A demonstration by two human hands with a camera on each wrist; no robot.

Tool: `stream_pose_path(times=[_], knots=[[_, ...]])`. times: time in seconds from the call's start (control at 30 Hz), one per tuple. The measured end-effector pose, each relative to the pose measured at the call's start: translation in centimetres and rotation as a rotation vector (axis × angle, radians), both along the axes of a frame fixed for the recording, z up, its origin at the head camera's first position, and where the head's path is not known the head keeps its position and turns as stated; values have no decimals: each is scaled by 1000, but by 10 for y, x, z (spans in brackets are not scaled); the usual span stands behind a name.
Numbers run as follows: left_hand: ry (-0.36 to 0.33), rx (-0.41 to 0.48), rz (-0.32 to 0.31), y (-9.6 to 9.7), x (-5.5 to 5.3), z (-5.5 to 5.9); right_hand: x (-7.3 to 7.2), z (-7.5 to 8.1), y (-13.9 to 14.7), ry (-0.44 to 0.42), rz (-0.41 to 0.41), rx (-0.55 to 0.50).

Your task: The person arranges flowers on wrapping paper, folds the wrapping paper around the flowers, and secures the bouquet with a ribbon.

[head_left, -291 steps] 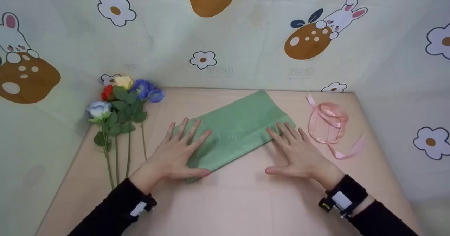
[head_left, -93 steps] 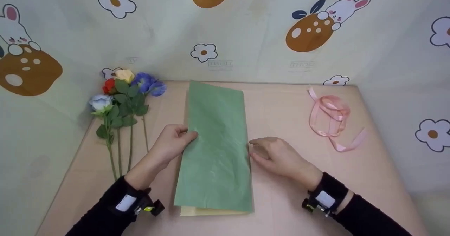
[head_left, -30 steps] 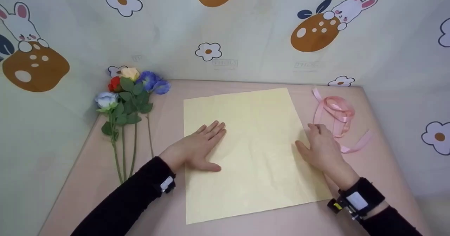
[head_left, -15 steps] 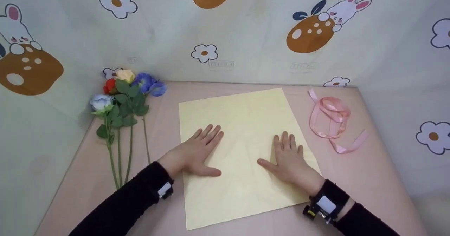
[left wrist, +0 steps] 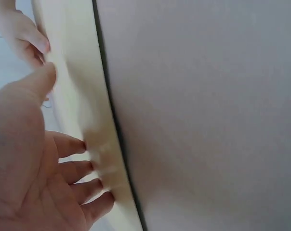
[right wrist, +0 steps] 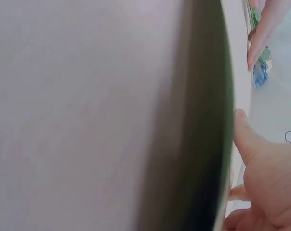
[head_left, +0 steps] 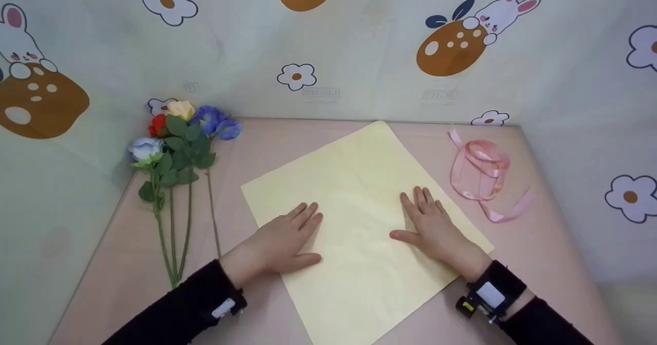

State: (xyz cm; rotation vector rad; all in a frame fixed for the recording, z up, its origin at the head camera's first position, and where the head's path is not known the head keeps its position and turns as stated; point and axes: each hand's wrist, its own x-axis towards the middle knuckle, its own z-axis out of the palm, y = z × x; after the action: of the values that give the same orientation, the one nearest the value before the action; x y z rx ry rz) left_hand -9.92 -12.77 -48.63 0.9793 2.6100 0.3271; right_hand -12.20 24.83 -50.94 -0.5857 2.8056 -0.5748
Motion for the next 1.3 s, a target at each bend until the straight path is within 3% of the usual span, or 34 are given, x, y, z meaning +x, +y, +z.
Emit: stream_pose_path(times=[0.2, 0.33, 0.4, 0.47, 0.63, 0.8, 1.07, 1.3], knots=[[141, -26, -74, 1, 14, 7, 1, 1, 8, 5, 78, -22], [258, -3, -152, 1, 11, 4, 3, -2, 14, -3, 134, -19], [283, 21, -160, -1, 5, 1, 4, -3, 16, -8, 153, -13], [270, 35, -133, -4, -1, -1, 4, -5, 17, -9, 161, -9], [109, 21, -23, -12, -13, -6, 6, -6, 16, -2, 165, 10], [33, -20, 1, -18, -19, -10, 9, -5, 15, -6, 163, 24], [-14, -43, 28, -24, -17, -17, 17, -7, 18, 48, 181, 65], [-41, -48, 54, -25, -8, -15, 25, -10, 20, 47, 199, 77]])
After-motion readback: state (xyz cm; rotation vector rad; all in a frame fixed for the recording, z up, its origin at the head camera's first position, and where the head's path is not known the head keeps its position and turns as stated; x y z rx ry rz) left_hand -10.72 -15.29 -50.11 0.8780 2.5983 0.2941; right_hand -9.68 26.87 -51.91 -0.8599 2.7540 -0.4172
